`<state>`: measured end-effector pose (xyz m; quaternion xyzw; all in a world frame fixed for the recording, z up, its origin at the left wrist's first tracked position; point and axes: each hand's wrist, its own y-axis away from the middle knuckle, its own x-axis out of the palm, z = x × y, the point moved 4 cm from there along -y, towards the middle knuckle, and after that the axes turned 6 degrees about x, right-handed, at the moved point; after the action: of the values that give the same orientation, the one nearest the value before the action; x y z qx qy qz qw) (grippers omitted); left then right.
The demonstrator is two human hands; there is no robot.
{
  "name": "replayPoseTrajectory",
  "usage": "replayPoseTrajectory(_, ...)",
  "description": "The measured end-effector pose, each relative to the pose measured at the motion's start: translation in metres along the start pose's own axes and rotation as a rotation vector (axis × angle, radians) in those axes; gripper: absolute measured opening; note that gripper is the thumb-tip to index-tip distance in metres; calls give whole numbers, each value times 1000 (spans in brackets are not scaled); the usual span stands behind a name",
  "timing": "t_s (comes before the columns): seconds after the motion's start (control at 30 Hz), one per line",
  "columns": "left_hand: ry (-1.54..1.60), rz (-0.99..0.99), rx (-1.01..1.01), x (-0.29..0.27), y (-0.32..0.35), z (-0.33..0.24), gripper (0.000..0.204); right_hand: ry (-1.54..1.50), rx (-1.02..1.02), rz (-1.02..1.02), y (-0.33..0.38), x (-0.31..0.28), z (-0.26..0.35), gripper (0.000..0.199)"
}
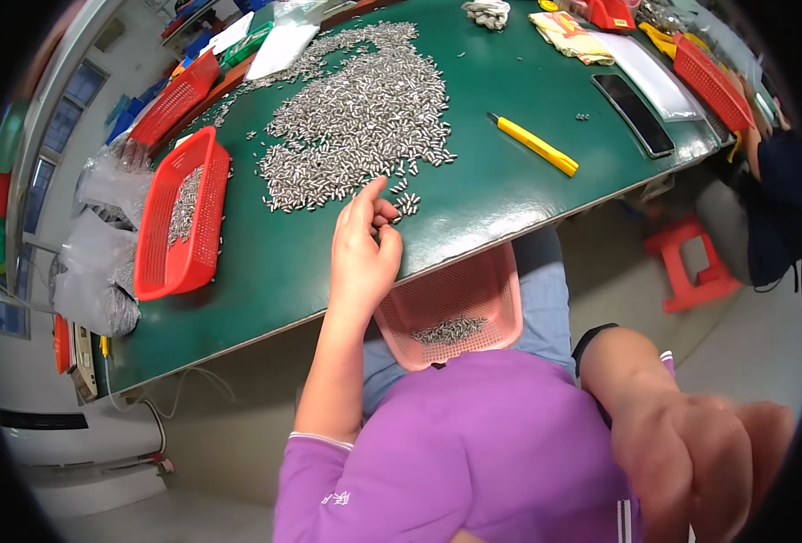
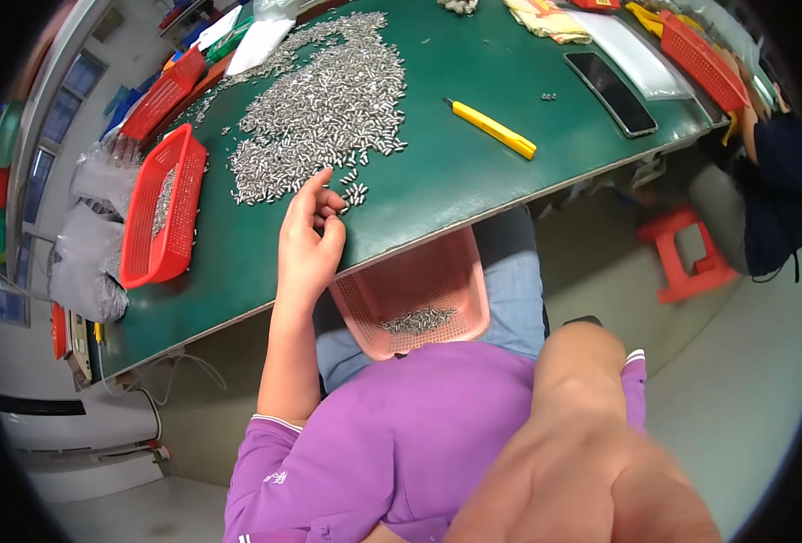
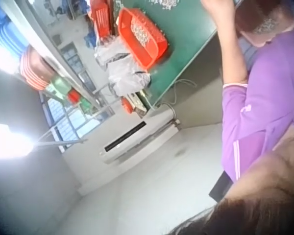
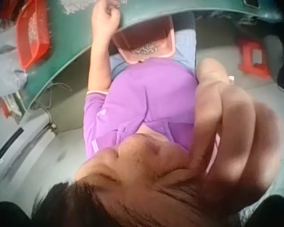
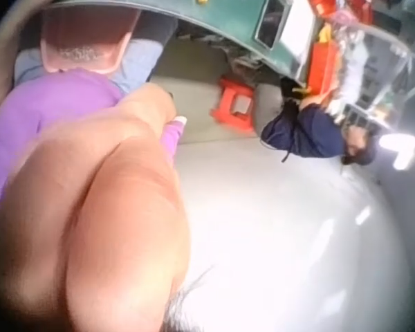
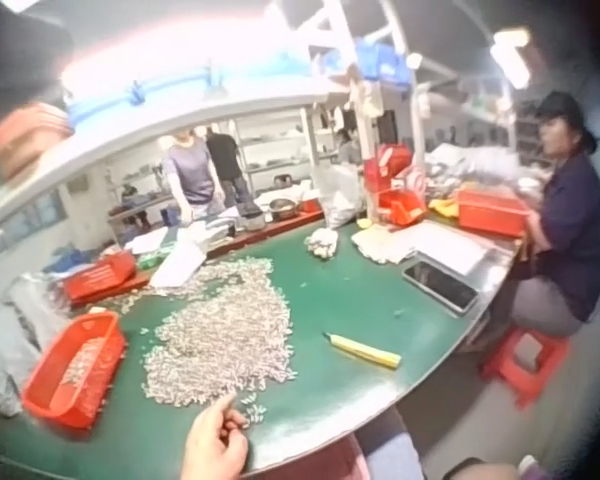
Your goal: Inspecting and sorting small metal electronic components on a workbench.
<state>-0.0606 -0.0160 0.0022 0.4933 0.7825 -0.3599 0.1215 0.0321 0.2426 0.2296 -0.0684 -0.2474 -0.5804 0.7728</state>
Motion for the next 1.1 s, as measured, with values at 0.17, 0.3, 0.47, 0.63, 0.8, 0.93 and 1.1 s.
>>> replayPoseTrajectory(0.17, -19, -2, -22, -6, 5, 1, 58, -166, -285, 202, -31, -20, -22, 17)
replayPoseTrajectory(0.3, -24, 29, -7, 1, -1, -17, 59, -107, -589, 559, -126, -50, -55, 12)
replayPoseTrajectory(0.47, -64, -4, -39, -4, 5, -5, 59, 665, -446, 501, -228, -43, -119, 13)
replayPoseTrajectory(0.63, -48, 23, -46, -4, 1, -12, 57, 1059, -693, 472, -245, -32, -163, 12)
replayPoseTrajectory(0.8, -38, 44, -44, -5, 1, -12, 56, 1153, -660, 484, -250, -30, -166, 9)
replayPoseTrajectory(0.93, -42, 39, -8, -3, 0, -8, 59, 1197, -637, 514, -251, -31, -165, 10)
replayPoseTrajectory(1.1, -39, 53, 17, -3, -1, -9, 57, 1189, -654, 521, -249, -28, -166, 14)
